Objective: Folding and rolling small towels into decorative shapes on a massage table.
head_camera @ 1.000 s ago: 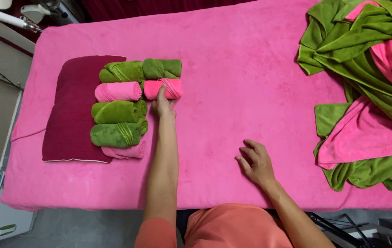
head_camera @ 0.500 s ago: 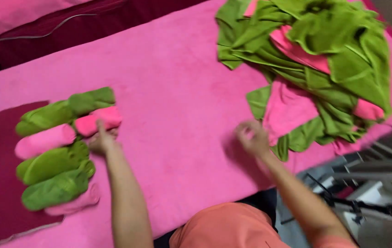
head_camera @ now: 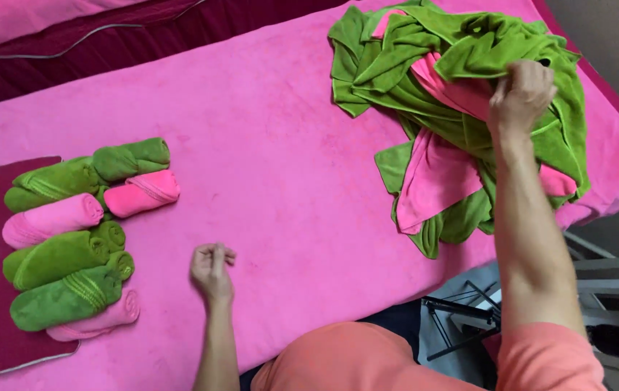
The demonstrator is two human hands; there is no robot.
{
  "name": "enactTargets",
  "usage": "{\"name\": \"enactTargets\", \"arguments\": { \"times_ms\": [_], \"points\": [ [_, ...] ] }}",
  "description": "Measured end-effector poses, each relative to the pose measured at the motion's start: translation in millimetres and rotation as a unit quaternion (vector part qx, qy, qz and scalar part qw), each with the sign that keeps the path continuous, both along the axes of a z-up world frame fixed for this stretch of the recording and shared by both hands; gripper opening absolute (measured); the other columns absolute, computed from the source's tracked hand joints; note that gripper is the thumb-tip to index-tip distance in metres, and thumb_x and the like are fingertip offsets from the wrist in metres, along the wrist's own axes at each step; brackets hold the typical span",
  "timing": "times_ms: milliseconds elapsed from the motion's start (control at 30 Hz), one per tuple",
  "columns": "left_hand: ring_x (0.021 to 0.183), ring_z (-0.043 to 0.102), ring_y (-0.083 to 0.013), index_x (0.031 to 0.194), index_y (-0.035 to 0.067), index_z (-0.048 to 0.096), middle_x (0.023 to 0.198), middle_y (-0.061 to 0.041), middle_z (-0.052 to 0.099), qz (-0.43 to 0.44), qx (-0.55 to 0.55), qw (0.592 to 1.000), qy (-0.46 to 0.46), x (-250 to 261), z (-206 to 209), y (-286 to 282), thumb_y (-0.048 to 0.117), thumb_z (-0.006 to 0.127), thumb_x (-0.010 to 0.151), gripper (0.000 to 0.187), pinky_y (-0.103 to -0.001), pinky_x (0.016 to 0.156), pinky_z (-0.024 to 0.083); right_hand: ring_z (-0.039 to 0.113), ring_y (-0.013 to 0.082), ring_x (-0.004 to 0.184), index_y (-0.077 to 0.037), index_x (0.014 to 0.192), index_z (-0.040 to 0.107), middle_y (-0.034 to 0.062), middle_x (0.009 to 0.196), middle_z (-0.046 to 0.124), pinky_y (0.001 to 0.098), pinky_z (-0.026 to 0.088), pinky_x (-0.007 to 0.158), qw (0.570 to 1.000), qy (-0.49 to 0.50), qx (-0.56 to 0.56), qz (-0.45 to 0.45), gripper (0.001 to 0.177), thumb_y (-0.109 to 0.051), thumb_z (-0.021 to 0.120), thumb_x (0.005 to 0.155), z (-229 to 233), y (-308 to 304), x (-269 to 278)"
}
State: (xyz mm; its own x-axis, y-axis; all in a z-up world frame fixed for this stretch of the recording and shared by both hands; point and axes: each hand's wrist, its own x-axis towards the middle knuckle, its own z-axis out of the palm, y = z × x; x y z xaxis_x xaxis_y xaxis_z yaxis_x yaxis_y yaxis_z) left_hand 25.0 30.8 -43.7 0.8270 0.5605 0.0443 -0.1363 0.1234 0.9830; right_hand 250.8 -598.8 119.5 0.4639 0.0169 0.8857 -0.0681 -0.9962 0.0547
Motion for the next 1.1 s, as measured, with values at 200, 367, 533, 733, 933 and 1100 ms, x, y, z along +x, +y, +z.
{"name": "enactTargets", "arguments": {
  "times_ms": [200,367,533,733,933,1100],
  "points": [
    [0.067,0.070,-0.0251,0.097,0.003,0.065,0.078,-0.015,0.071,-0.168,-0.194,0.964,0.072,-37,-14,-58,0.010,0.068,0.095,0.008,-0.034,0.056,0.055,0.045,0.0305,0.084,0.000,0.099,0.050,0.0143,0.091,0.048,0.0434,0.039,0.080,0.884,0.033,0.246,0.395,0.016,0.005,0.041,0.112,41,210,-120],
    [0.119,0.063,-0.0405,0.137,-0.002,0.056,0.130,-0.029,0.065,-0.297,-0.394,0.858,0.143,-26,-32,-94,0.059,0.046,0.097,0.074,-0.051,0.103,0.050,0.053,0.0327,0.101,-0.009,0.101,0.055,0.0117,0.104,0.057,0.0499,0.041,0.096,0.656,0.241,0.328,0.636,0.025,-0.024,0.037,0.111,-9,314,-262],
    [0.134,0.058,-0.0388,0.151,0.000,0.052,0.145,-0.024,0.061,-0.244,-0.370,0.862,0.244,-23,2,-94,0.048,0.048,0.088,0.079,-0.052,0.116,0.046,0.061,0.0390,0.087,0.000,0.104,0.063,0.0165,0.094,0.066,0.0484,0.050,0.088,0.417,0.449,0.322,0.722,0.027,-0.020,0.048,0.111,-11,332,-309],
    [0.144,0.049,-0.0422,0.142,-0.018,0.052,0.148,-0.040,0.050,-0.230,-0.072,0.886,0.397,-50,154,-87,0.044,0.097,0.067,0.107,-0.055,0.123,0.030,0.077,0.0432,0.086,-0.003,0.094,0.079,0.0237,0.085,0.079,0.0536,0.057,0.080,0.597,0.602,0.456,0.271,0.023,-0.024,0.069,0.095,-76,280,-296],
    [0.134,0.053,-0.0428,0.138,0.004,0.055,0.136,-0.022,0.056,-0.051,0.493,0.835,0.241,-42,98,-48,0.039,0.092,0.078,0.078,-0.058,0.113,0.042,0.070,0.0524,0.109,-0.005,0.110,0.069,0.0309,0.102,0.074,0.0615,0.054,0.092,0.655,0.614,0.439,0.003,0.064,-0.057,0.087,0.078,-69,277,-260],
    [0.120,0.053,-0.0402,0.127,-0.001,0.068,0.116,-0.020,0.062,-0.281,0.534,0.764,0.226,17,93,-93,0.071,0.072,0.086,0.083,-0.057,0.106,0.038,0.072,0.0406,0.111,-0.008,0.114,0.081,0.0189,0.110,0.076,0.0537,0.057,0.098,0.644,0.464,0.564,0.230,0.028,-0.028,0.079,0.093,-140,293,-268]
  ]
}}
